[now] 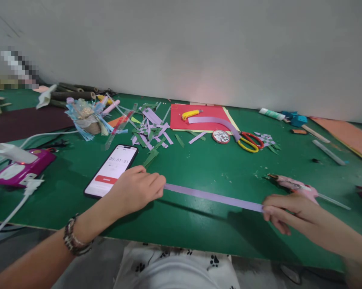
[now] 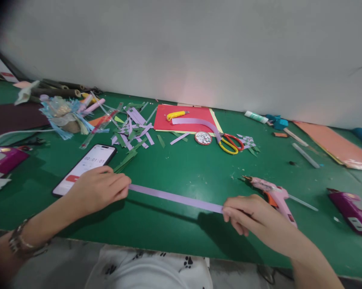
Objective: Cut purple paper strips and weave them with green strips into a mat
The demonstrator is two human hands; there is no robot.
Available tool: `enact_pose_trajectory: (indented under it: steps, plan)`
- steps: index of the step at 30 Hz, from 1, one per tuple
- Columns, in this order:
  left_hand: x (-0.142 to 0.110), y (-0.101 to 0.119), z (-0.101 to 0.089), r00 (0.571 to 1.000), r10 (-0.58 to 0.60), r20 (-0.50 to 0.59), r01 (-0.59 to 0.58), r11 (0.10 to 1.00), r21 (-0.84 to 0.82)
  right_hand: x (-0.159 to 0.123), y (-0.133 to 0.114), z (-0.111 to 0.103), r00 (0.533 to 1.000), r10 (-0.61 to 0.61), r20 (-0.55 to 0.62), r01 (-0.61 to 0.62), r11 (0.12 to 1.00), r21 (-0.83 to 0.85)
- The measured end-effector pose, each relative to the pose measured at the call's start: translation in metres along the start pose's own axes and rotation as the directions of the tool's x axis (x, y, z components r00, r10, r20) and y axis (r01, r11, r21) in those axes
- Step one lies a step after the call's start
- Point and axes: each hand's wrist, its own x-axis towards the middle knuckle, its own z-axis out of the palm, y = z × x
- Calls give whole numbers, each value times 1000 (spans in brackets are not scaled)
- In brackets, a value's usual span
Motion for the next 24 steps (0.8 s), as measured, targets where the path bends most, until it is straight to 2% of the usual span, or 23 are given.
enact_pose_trajectory:
  steps: [7, 13, 15, 18, 21, 24]
  plan:
    - [-8, 0, -5, 999, -9, 53, 9, 1000, 5, -2, 1, 5, 1000, -18, 3, 18, 999, -26]
    - [-7, 0, -5, 994, -71, 87, 75, 996, -43, 0, 2, 12, 999, -45, -18, 41, 983, -177]
    - [-1, 5, -6, 992, -99, 74, 107, 988, -112, 4, -4, 15, 997, -75, 1, 73, 970, -230]
    - [10, 19, -8, 993, -82, 86, 105, 945, -311, 11, -17, 21, 988, -154, 25, 154, 937, -313]
    - [21, 35, -10, 981, -37, 190, 128, 859, -495, 17, -26, 27, 969, -247, 30, 239, 889, -390]
    - [30, 46, -11, 948, 15, 317, 182, 791, -584, 21, -29, 30, 961, -275, 31, 260, 861, -436]
